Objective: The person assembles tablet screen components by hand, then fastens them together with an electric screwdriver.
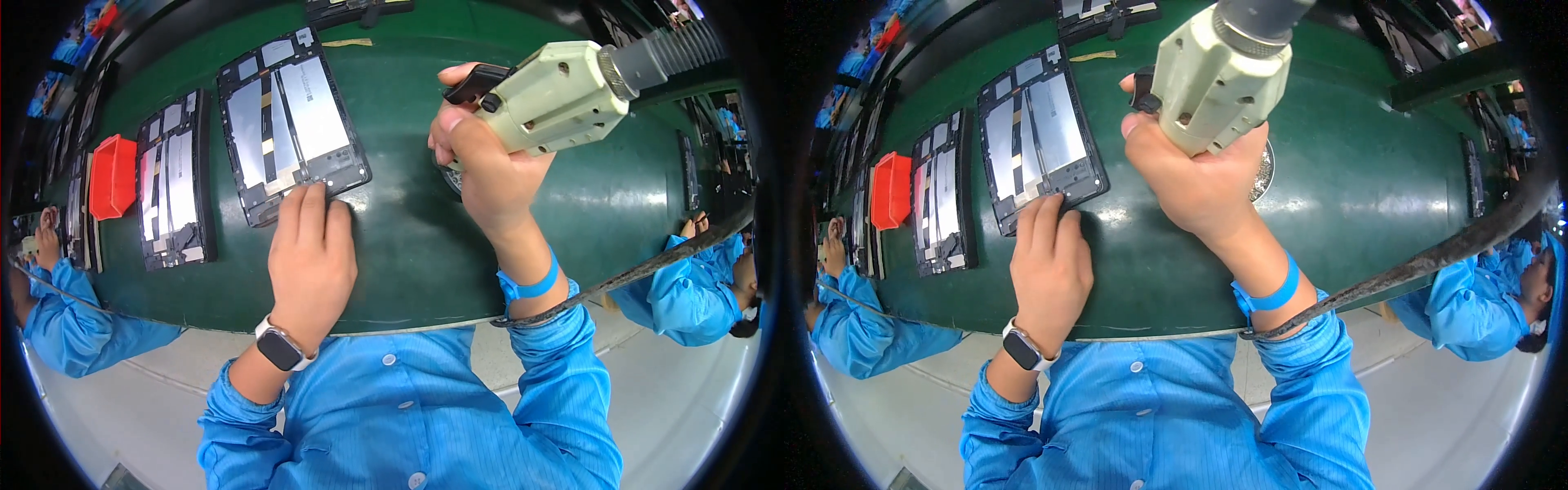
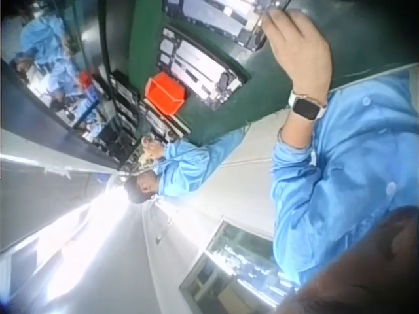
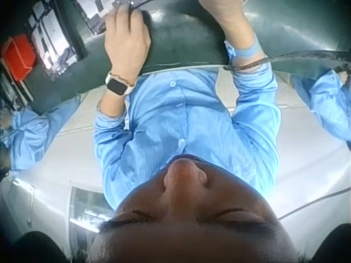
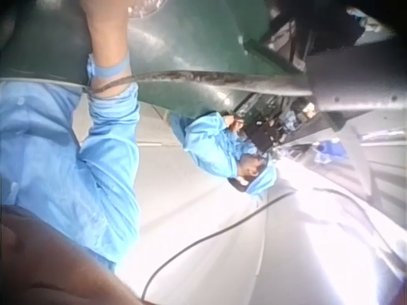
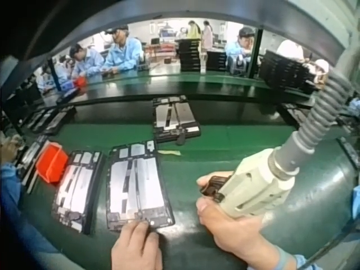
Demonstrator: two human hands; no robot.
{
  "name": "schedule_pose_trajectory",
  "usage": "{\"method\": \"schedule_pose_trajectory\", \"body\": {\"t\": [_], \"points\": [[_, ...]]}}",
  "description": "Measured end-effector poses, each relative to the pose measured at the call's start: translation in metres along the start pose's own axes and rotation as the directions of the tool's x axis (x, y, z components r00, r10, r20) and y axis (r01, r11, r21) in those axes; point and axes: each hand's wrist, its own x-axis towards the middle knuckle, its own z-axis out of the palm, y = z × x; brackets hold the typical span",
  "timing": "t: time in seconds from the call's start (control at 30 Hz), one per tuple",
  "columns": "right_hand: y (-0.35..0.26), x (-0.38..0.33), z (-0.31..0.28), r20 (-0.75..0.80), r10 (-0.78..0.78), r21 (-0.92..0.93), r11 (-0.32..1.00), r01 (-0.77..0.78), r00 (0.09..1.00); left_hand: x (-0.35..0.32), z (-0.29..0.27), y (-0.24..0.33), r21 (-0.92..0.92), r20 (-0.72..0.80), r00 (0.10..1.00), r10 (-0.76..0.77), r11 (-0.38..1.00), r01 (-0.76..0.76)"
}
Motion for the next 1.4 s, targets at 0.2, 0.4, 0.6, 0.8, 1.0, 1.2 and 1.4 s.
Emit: {"method": "schedule_pose_trajectory", "body": {"t": [0.2,0.4,0.6,0.8,1.0,1.2,1.4], "points": [[0.004,-0.001,-0.007,0.026,-0.02,-0.008,1.0,0.02,0.999,0.011,-0.02,-0.004,-0.029,0.102,0.995,0.0,1.0,0.003],[0.001,0.002,-0.006,0.021,-0.062,0.047,0.997,0.061,0.998,-0.01,-0.018,-0.052,-0.004,0.044,0.935,-0.353,0.935,0.354],[-0.004,-0.001,-0.006,-0.018,-0.05,0.026,0.998,0.05,0.999,-0.009,-0.002,-0.052,-0.369,-0.093,0.899,-0.428,0.854,0.368],[-0.005,-0.006,-0.007,-0.02,-0.049,0.023,0.999,0.049,0.999,-0.003,-0.017,-0.061,-0.953,0.149,0.742,-0.654,0.107,0.285],[-0.009,0.001,-0.016,-0.051,-0.085,0.011,0.996,0.085,0.995,-0.011,-0.031,-0.047,-0.939,0.326,0.821,-0.468,-0.058,0.34],[-0.006,0.005,-0.018,-0.03,-0.082,-0.032,0.996,0.081,0.996,-0.024,-0.017,-0.036,-0.733,0.085,0.895,-0.438,0.581,0.354],[-0.002,0.005,-0.018,0.013,-0.137,-0.07,0.988,0.138,0.99,-0.03,-0.022,-0.023,-0.345,-0.134,0.956,0.26,0.893,-0.291]]}}
